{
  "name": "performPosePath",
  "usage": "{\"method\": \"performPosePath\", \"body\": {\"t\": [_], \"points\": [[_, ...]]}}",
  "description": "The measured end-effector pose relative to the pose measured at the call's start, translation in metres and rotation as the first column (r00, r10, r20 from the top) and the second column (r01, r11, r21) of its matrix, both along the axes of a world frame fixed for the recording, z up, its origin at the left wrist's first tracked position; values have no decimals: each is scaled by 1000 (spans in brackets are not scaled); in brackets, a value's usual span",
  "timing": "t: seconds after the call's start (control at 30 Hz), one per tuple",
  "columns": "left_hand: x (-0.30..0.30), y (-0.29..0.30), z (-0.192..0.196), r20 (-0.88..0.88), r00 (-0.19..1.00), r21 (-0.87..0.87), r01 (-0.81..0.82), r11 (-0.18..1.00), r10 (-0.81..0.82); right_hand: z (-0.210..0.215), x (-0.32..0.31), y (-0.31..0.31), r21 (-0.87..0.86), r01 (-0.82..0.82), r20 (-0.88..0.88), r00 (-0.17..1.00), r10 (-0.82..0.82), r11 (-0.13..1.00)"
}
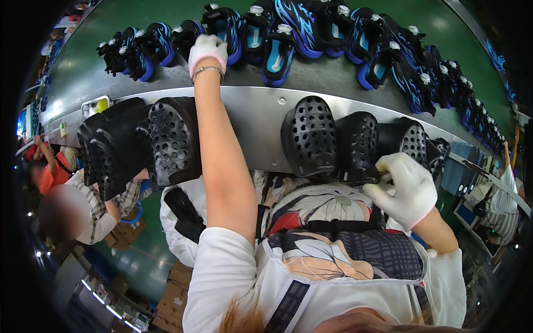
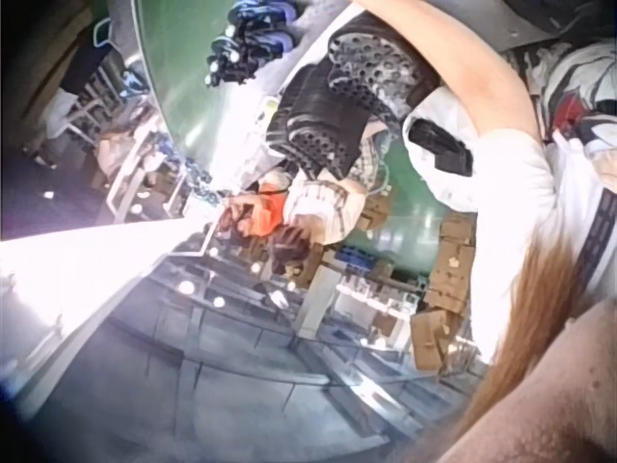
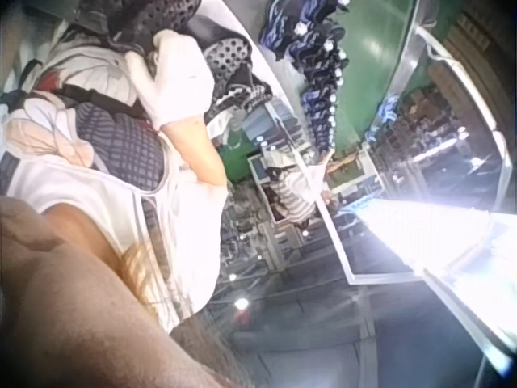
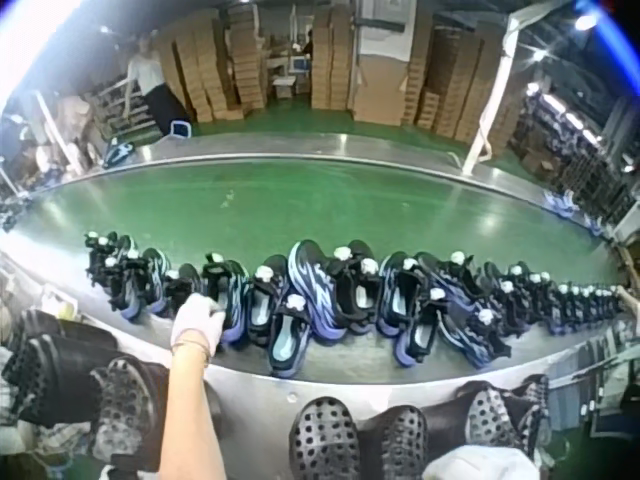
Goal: The person puts on white gloves and then repeatedly picks up black shoe soles and blue-and-black shoes from a conveyor belt. They insert the soles into the shoes and place the assembled footwear back on the belt in a continuous loop.
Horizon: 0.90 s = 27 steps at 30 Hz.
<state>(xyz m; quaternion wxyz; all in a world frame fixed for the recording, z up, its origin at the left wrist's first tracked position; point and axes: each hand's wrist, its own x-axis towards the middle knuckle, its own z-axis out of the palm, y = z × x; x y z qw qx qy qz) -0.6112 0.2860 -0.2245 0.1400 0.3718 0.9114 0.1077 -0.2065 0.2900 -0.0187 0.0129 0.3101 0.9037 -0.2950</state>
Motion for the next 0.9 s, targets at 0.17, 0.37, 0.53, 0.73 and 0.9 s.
{"method": "performPosePath", "body": {"t": [0.17,0.37,0.53,0.73,0.9], "points": [[62,-24,27,117,975,394,-222,892,191,53,3,18,-23,126,-30,991,-127,992],[119,-36,98,700,-170,423,-684,594,-694,41,-95,55,280,-233,-225,927,300,931],[111,-40,88,734,-51,404,-768,496,-677,-14,-160,71,171,-350,-201,903,381,921],[90,-42,23,848,115,236,-956,175,-518,-41,-226,60,-195,-154,310,927,210,969],[86,-21,27,899,262,289,-957,27,-350,-78,-249,54,-92,-141,325,932,164,986]]}}
